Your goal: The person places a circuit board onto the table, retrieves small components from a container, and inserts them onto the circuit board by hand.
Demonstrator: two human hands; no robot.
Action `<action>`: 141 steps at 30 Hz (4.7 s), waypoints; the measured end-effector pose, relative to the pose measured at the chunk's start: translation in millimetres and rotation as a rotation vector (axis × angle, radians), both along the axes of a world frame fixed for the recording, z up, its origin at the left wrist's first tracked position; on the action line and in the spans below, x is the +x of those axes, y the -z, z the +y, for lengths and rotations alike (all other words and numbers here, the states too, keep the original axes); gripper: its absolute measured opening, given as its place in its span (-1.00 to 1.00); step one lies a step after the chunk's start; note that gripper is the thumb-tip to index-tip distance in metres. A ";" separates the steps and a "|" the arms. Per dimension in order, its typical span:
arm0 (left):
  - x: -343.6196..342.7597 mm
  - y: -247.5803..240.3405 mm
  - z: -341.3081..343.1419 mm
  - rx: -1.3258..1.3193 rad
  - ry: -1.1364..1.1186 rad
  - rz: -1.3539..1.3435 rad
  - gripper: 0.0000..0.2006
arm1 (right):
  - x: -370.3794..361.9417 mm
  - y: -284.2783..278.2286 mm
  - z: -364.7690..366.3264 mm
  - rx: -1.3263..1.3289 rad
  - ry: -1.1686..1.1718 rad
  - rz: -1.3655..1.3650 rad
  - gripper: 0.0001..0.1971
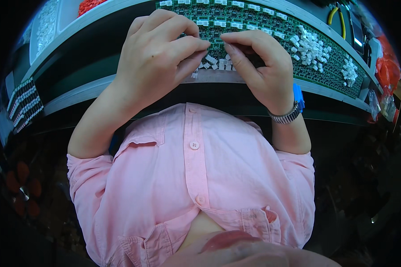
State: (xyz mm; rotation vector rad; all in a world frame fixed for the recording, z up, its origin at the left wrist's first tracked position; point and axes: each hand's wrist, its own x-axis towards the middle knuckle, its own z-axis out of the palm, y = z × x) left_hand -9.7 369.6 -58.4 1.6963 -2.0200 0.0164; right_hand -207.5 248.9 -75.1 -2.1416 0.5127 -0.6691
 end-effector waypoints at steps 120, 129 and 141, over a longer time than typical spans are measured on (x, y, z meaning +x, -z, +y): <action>-30.2 -9.2 -16.5 0.055 0.112 0.112 -0.70 | -29.4 -8.8 -3.6 -0.017 0.090 -0.007 -0.83; -22.3 -9.0 -11.6 0.109 0.175 0.453 -0.74 | -22.8 -10.7 -21.7 -0.363 -0.077 0.017 -0.72; -14.9 -7.0 -3.3 0.170 0.168 0.681 -0.73 | -25.9 -19.2 -29.3 -0.593 -0.103 0.085 -0.72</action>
